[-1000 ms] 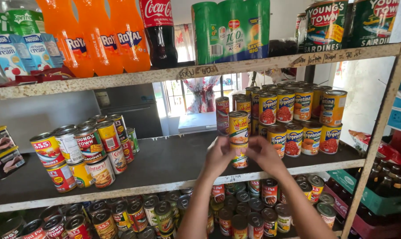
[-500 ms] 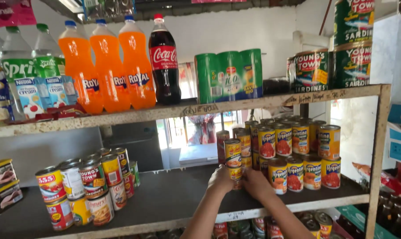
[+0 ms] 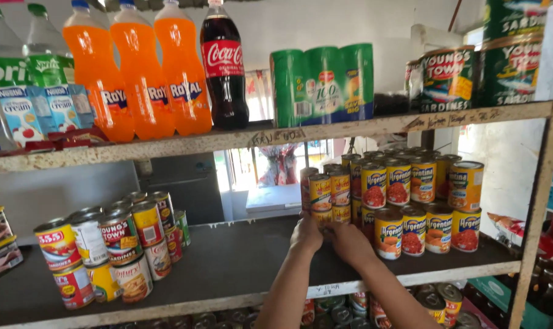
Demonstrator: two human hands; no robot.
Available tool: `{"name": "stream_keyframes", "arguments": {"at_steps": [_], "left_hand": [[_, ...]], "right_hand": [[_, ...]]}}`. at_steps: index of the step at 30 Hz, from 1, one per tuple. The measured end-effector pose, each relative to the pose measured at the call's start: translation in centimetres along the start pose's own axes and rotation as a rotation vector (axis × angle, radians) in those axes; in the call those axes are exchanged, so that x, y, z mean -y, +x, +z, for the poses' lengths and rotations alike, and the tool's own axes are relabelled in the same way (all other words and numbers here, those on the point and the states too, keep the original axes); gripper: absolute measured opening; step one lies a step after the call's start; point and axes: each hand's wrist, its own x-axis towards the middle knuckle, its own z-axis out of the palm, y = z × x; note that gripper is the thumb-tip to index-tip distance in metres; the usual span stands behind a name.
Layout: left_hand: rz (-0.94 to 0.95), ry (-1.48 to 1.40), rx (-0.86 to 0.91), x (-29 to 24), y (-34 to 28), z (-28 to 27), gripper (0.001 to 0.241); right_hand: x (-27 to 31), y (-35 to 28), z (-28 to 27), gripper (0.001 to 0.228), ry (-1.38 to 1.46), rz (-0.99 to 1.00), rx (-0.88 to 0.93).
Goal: Organizing and stocking canned goods onto shelves in a grocery store.
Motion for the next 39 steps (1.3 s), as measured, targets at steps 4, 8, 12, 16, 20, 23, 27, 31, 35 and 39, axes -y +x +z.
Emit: {"name": "stream_keyframes", "arguments": {"at_steps": [4, 8, 12, 16, 20, 23, 27, 31, 35, 39], "left_hand": [[0.026, -0.024, -0.095, 0.9, 0.6, 1.1, 0.053], [0.058, -0.047, -0.085, 0.4, -0.5, -0.2, 0.049], [0.175, -0.072, -0.038, 0.2, -1.2, 0.1, 0.044], [0.561, -0.378, -0.275, -4.7, -7.1, -2.5, 0.024], [0.524, -0.780, -0.166, -8.3, -16.0, -1.9, 0.028], [0.471, -0.958, 0.004, -10.0, -21.8, 1.7, 0.037], [0.450, -0.840, 0.078, -9.6, -25.9, 9.3, 0.039], [0.437, -0.847, 0.109, -6.6, -25.0, 20.8, 0.042], [0.356, -0.812, 0.093, -4.9, -23.9, 27.3, 0.054], [0.433, -0.648, -0.073, -4.9, -23.6, 28.0, 0.056]], "right_hand": [[-2.3, 0.3, 1.3, 0.056, -0.032, -0.065, 0.084], [-2.2, -0.6, 1.0, 0.059, 0.051, -0.232, 0.036], [-1.6, -1.1, 0.5, 0.035, 0.108, -0.296, -0.108], [-1.0, -3.9, -2.0, 0.026, 0.345, -0.343, -0.346], [-2.8, -9.6, -4.8, 0.030, 0.834, -0.266, -0.344], [-6.7, -15.5, -7.6, 0.032, 1.023, -0.086, -0.210], [-15.2, -20.5, -7.7, 0.028, 0.989, 0.081, -0.122], [-24.1, -22.3, -3.0, 0.028, 0.807, 0.187, -0.059], [-29.1, -22.9, 1.6, 0.036, 0.574, 0.305, -0.171], [-27.6, -22.4, 2.1, 0.046, 0.643, 0.316, -0.206]]}}
